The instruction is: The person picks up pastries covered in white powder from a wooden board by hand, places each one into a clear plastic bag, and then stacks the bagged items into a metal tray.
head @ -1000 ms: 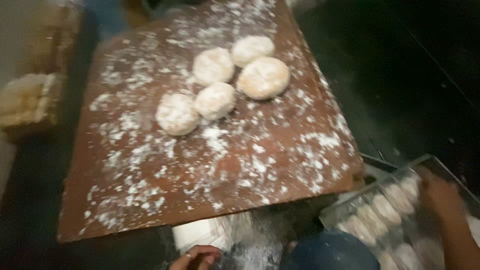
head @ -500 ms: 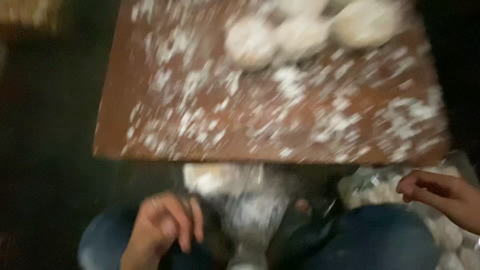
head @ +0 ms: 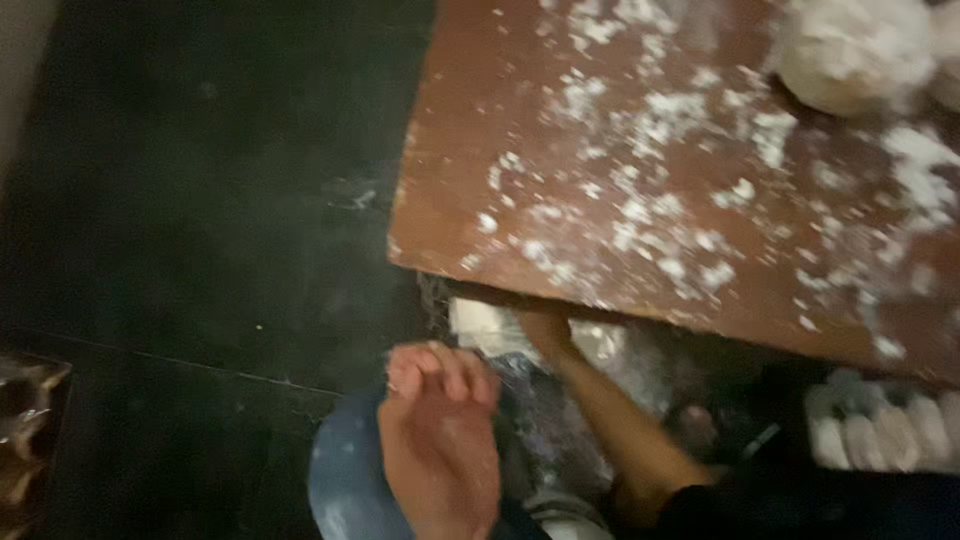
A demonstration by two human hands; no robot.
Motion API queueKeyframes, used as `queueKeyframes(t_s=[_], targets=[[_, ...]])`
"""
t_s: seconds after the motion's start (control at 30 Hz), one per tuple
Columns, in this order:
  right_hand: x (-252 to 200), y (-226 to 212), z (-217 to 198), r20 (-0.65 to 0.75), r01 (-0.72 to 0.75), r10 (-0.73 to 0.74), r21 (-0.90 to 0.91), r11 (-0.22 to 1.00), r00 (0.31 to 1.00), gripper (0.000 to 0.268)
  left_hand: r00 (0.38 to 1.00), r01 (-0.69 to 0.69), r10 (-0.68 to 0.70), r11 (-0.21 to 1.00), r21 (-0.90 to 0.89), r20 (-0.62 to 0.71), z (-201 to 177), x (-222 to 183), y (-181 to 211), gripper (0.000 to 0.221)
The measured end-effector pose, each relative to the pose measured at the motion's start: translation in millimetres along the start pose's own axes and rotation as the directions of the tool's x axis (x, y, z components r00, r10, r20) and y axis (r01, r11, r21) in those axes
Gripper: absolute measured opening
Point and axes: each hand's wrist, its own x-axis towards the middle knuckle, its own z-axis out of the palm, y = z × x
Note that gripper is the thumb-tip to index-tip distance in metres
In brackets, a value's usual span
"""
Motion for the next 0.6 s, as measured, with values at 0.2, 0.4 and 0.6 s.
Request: queueKeyframes(t_s=[0.2,0.4,0.6], targets=[[40,-7,69,-0.119,-0.085,0.099,0.115,0.990,0.988,0.053,0.978,0.038,-0.040,0.999,-0.011,-0.207,-26,13,1,0.021],[52,1,82,-0.169,-0.114,0.145,0.179,0.977,0.975,0.053,0.990,0.017,-0.022,0.999,-0.034,-0.143,-33,6,-2,0.019],[74,-5,79,-0.218,-0.099,0.150,0.229,0.968,0.964,0.053,0.972,0.066,-0.078,0.996,-0.063,-0.220,-33,11,-2,0.018]])
